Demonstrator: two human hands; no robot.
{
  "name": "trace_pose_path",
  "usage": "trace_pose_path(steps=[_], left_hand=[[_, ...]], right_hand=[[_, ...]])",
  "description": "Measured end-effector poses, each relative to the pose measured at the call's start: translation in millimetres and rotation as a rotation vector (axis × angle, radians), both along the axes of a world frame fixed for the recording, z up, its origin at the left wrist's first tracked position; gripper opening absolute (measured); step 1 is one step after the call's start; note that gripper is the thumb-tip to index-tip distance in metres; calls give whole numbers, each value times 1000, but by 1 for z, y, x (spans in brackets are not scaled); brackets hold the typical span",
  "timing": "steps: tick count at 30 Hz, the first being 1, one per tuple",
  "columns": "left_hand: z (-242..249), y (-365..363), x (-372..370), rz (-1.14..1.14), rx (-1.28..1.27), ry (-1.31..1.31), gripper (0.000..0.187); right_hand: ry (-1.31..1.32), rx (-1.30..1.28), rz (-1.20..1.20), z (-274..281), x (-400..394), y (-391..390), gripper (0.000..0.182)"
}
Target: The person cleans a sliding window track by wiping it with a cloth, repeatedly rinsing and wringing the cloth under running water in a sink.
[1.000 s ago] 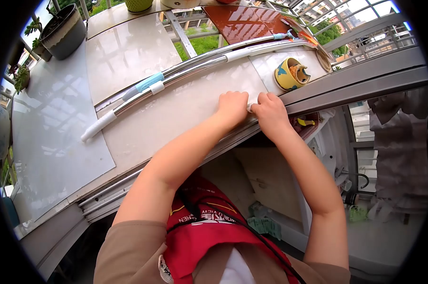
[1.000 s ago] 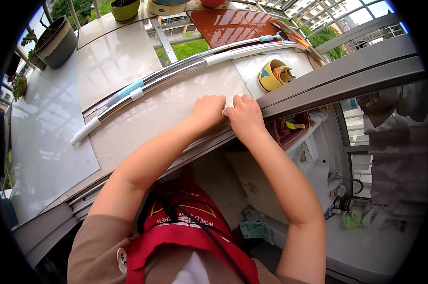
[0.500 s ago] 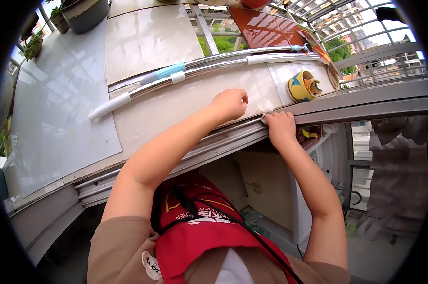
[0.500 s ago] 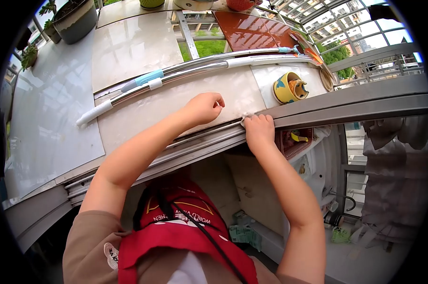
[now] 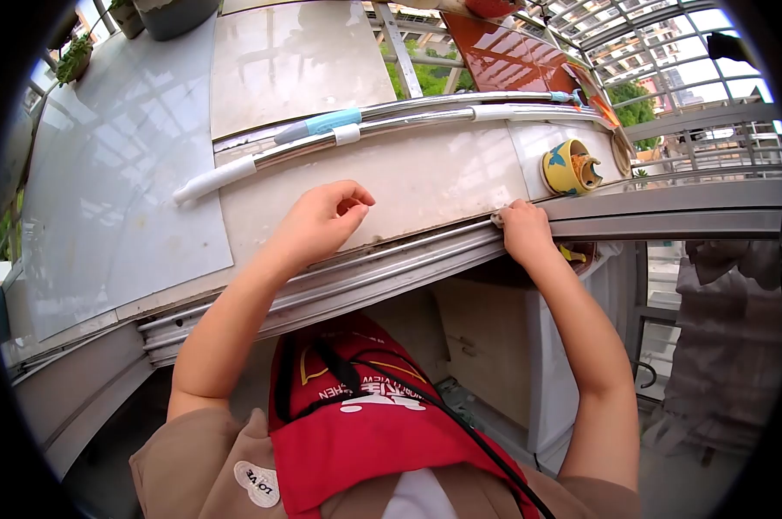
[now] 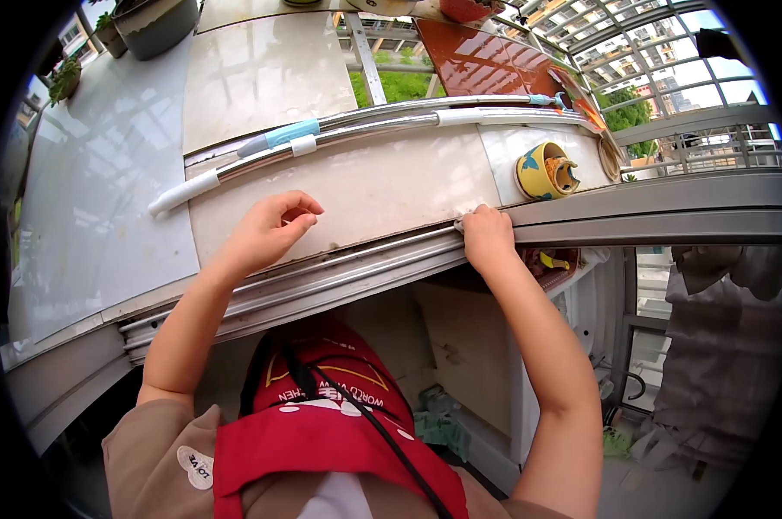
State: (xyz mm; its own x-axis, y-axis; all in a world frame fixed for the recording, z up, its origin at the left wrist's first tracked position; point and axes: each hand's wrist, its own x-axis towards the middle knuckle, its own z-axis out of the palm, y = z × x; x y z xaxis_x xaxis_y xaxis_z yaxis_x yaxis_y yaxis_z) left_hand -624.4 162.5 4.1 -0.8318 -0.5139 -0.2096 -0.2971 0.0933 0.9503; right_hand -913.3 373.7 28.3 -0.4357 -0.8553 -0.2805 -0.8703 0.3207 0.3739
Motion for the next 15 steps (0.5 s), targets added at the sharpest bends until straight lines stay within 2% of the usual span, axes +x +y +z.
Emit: trace_pose_path(steps=[3,6,9,12,15], left_hand=[[-11,-5,44,162,119,21,17],[-18,-2,83,301,211,18,16],[-13,2,105,374,265,-33,17],[-4,0,108,406,253,-42,17],[8,-5,96,369,206,22,18]], right_hand=[[38,4,-60,-7,8,-1,9],[37,-207,-3,-20,24,6,10],[-5,-225,57,-19,81,-14,8],[-50,-359,173,-26,129,-27,10],[-110,-395,188,-27,148,-33,8]])
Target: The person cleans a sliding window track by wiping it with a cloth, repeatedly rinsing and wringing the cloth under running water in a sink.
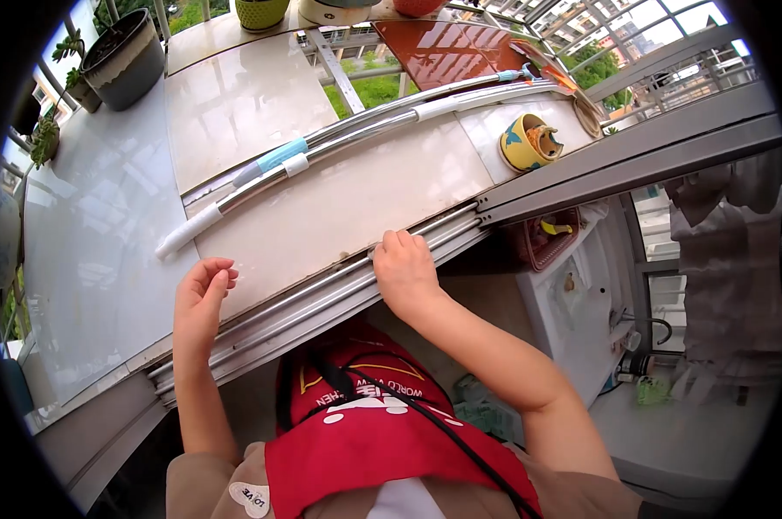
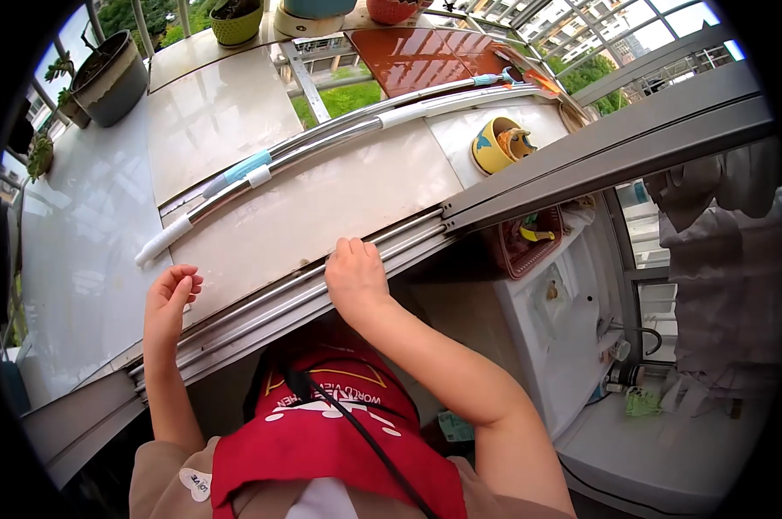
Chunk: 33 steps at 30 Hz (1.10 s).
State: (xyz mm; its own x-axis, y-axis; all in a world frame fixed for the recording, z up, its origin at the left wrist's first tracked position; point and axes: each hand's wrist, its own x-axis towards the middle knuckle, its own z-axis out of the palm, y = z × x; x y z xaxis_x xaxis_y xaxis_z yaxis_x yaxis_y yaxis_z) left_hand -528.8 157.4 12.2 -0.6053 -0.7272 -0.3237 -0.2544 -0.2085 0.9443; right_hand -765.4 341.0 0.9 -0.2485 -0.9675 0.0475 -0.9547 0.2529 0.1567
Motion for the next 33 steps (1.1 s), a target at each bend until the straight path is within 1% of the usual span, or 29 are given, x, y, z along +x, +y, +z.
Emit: trace_pose_path(steps=[1,3,4,6,8,9,12,14,15,16,18,19,21,22,24,25,27,28,30,31,33], left_hand=[[5,-1,-5,-6,-11,15,18],[12,-3,-9,-26,-69,35,18],[15,-3,-7,-37,-122,52,18],[20,-3,5,-9,-131,33,18],[18,2,22,34,-131,8,18],[15,3,33,63,-129,-26,17],[11,16,62,140,-120,-88,16],[8,24,82,207,-70,-74,16],[8,27,90,228,-73,-93,16],[7,29,96,252,-66,-98,16],[7,34,107,293,-76,-124,17],[8,34,109,299,-89,-138,17],[10,36,111,294,-89,-125,17],[12,36,111,288,-91,-103,17],[14,36,110,285,-97,-89,17],[14,37,110,276,-100,-80,17],[12,36,110,269,-98,-82,17],[10,36,108,262,-101,-86,17],[10,35,106,247,-95,-76,17],[10,35,105,238,-90,-72,17],[12,34,102,223,-95,-79,17]], right_hand=[[2,-7,-11,1,-6,4,8],[24,-137,127,5,-30,15,8],[147,-12,94,9,-46,19,10],[204,169,-77,18,-85,29,10],[279,252,-132,19,-117,38,9],[232,385,-213,26,-122,34,14],[300,486,-184,31,-125,24,14],[214,427,-202,27,-131,29,15],[104,281,-167,22,-143,38,16],[12,118,-137,22,-145,41,12],[-85,75,-382,27,-137,32,5],[-92,84,-376,23,-138,31,5],[184,89,-189,17,-149,30,3],[185,88,-190,18,-149,32,3],[242,171,-81,20,-148,37,6],[244,174,-80,21,-145,40,6],[124,88,-23,22,-142,49,4],[130,91,-32,22,-140,51,4],[351,226,-58,20,-135,47,6],[427,307,-50,22,-136,46,10],[465,329,-31,20,-144,45,11]])
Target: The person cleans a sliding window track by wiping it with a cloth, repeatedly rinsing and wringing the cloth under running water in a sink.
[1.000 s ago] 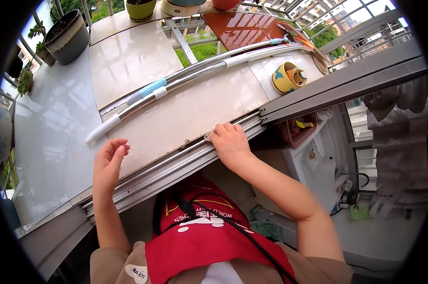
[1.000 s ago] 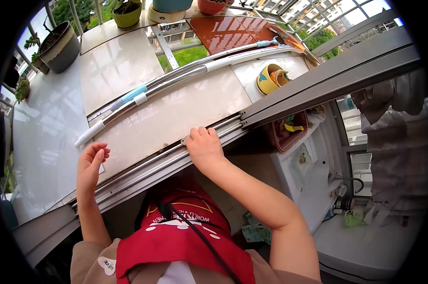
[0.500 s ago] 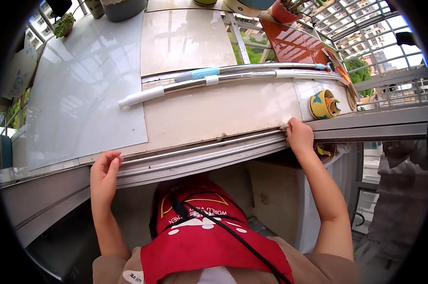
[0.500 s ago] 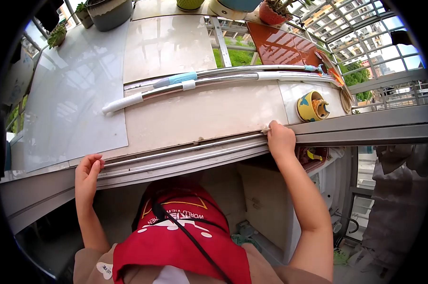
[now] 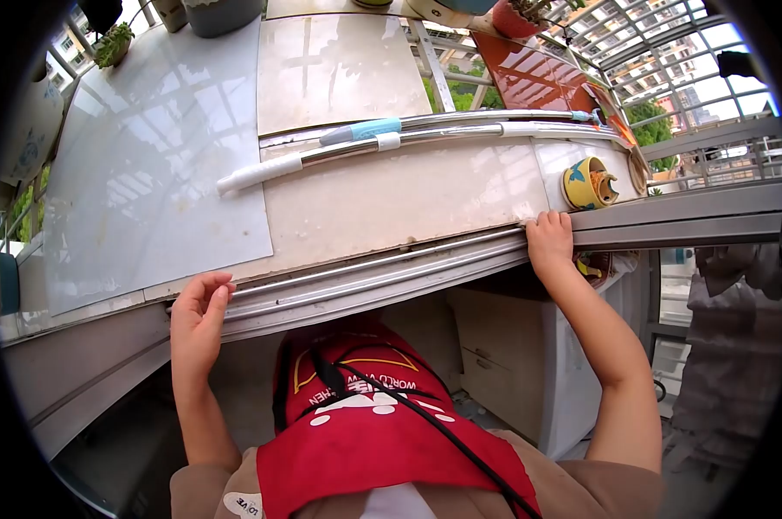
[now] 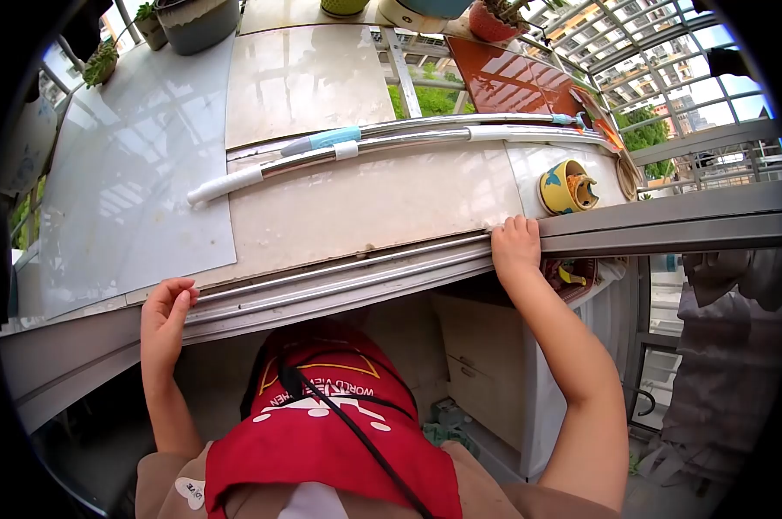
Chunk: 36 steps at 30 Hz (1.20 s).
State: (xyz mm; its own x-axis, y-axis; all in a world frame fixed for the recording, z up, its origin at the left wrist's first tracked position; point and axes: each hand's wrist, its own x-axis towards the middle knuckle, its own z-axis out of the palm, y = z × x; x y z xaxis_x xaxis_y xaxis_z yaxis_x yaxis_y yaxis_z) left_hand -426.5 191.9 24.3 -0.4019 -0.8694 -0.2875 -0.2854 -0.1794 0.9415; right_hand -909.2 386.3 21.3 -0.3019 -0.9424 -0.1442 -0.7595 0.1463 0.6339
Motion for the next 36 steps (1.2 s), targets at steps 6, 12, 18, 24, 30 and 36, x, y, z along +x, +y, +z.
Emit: trace_pose_path(steps=[6,12,18,24,30,36], left_hand=[[-4,3,-5,-2,2,18,17],[-4,-1,-26,-75,27,54,15],[-4,-1,-48,-115,42,53,16],[-15,7,-52,-134,56,42,15],[-12,9,-53,-104,42,29,16],[-11,11,-52,-75,53,39,16]], right_hand=[[-286,-153,18,-14,16,-12,6],[-621,-298,119,-8,40,-11,11],[-728,-347,112,11,43,3,26],[-654,-382,167,12,37,7,26],[-693,-474,39,2,21,1,14],[-713,-494,163,2,38,-5,16]])
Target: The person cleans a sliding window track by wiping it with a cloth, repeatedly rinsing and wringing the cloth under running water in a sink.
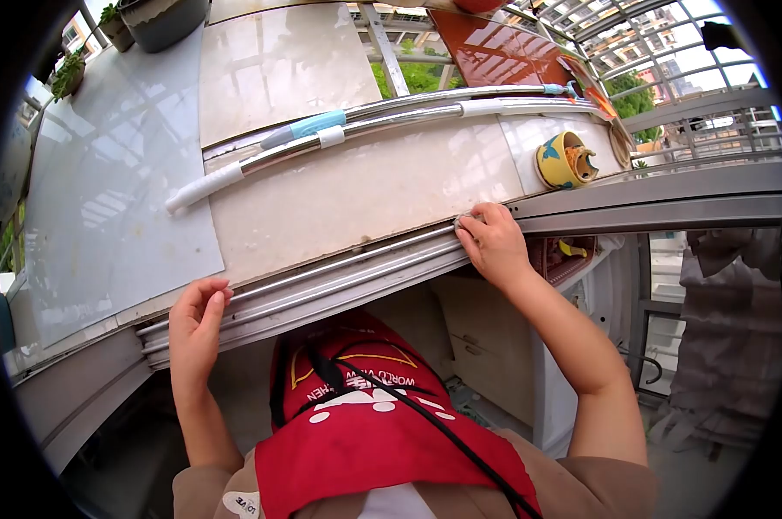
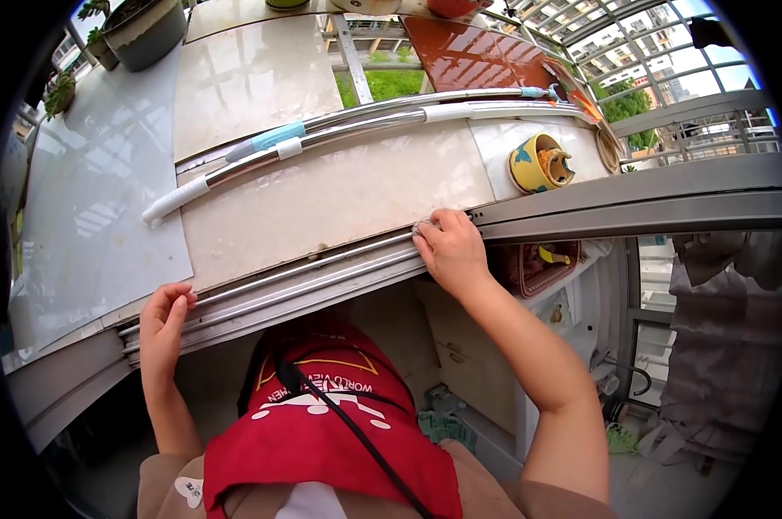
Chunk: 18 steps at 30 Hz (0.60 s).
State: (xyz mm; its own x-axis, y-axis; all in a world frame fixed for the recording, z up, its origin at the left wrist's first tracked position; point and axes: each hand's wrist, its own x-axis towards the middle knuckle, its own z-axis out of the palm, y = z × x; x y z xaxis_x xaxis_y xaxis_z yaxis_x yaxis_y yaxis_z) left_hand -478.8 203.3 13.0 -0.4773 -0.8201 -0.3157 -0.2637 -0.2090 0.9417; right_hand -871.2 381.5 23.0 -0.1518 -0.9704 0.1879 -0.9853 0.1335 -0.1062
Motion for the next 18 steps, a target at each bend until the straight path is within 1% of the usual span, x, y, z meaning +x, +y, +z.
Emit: trace_pose_path(steps=[1,3,4,6,7,9,11,13,14,16,17,18], left_hand=[[2,1,-1,11,7,9,16],[-1,-1,-1,-3,7,23,16],[-1,-2,-2,-4,8,31,16],[4,-2,-6,-9,-3,26,16],[5,-2,-6,-4,-5,20,16],[5,-1,-1,-2,-17,17,16],[4,0,4,5,-24,15,16],[4,1,11,30,-29,-8,16],[3,1,15,33,-31,-8,16],[0,3,22,46,-28,13,16],[1,3,24,47,-33,17,16],[3,2,24,53,-22,6,17]], right_hand=[[2,0,-5,0,0,1,16],[125,56,-62,-2,-4,6,14],[130,54,-78,-5,-10,10,14],[314,174,-56,-11,-28,11,15],[312,170,-59,-10,-35,12,15],[687,374,-99,-4,-43,13,16],[689,332,-102,-13,-42,12,13],[713,350,-205,-17,-37,9,10],[714,347,-204,-17,-35,8,10],[374,243,-253,-18,-32,6,10],[353,117,-166,-20,-22,4,8],[282,70,-108,-20,-6,0,7]])
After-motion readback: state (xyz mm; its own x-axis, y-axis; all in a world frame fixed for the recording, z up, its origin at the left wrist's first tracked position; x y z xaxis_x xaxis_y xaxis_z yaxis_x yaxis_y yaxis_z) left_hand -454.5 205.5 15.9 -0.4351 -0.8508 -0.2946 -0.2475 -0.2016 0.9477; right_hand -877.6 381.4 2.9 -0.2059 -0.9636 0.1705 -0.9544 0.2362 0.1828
